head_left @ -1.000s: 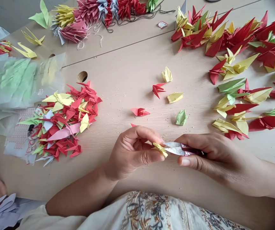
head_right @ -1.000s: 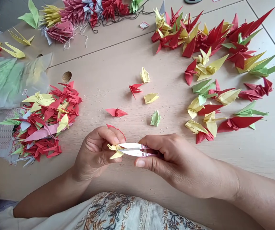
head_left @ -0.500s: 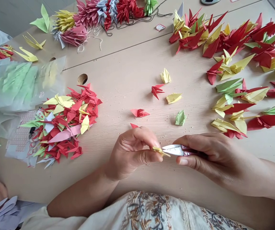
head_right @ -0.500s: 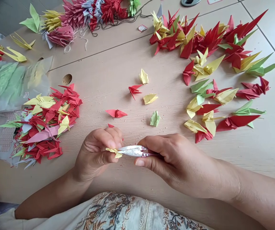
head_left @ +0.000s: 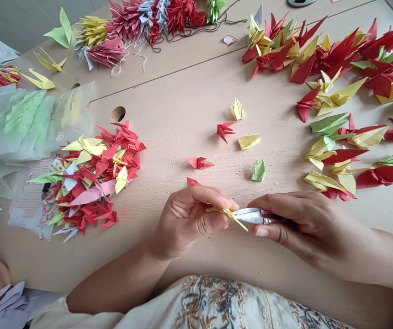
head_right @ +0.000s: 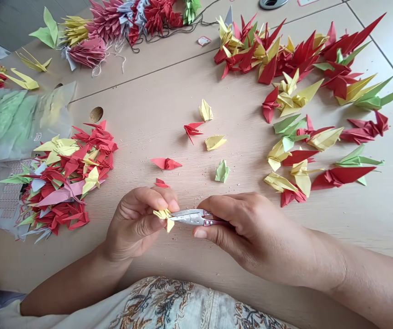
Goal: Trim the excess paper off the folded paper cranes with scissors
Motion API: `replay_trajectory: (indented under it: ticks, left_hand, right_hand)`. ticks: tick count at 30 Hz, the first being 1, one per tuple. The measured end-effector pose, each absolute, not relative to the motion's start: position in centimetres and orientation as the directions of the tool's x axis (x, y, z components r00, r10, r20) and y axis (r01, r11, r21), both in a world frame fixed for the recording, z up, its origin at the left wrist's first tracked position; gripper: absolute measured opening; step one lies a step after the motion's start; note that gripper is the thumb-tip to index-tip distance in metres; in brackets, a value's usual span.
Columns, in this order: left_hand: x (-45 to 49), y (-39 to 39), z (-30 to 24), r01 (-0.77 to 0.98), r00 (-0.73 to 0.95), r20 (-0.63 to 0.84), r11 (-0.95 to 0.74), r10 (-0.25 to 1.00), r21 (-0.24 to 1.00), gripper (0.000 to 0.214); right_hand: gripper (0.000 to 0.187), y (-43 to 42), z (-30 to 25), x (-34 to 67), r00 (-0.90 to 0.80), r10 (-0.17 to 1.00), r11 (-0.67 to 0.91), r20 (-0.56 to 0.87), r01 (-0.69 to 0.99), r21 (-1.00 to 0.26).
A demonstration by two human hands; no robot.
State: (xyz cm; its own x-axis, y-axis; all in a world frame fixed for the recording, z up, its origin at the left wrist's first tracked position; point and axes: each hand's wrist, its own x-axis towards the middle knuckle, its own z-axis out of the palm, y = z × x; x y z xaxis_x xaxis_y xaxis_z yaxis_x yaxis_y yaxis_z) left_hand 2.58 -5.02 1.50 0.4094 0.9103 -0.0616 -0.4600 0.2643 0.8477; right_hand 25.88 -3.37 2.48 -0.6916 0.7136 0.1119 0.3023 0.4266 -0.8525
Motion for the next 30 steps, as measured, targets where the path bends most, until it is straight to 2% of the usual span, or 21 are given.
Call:
replay_trajectory:
  ticks: [6,15,20,30]
  left_hand:
    - [2.53,-5.02,1.54,-0.467,0.427,-0.094,0.309,0.899,0.829,0.021]
    - [2.57,-5.00,1.50,-0.458,0.422,-0.091,0.299,0.902,0.837,0.022]
    - [2.58,-4.96,1.50,-0.457,0.418,-0.105,0.309,0.902,0.834,0.024]
    - [2.51,-5.05,1.43,-0.472,0.426,-0.124,0.338,0.896,0.814,0.025]
  right_hand:
    - [0.037,-3.45,2.40,25.81,-0.703,0.697,0.484,0.141,0.315,-0.816]
    - [0.032,-3.55,2.48,25.95,-0.706,0.693,0.489,0.150,0.306,-0.817]
    - [0.038,-3.56,2.52,25.81,-0.700,0.695,0.511,0.162,0.324,-0.796]
    - [0.038,-3.40,2.39,25.68,-0.670,0.714,0.555,0.204,0.364,-0.748]
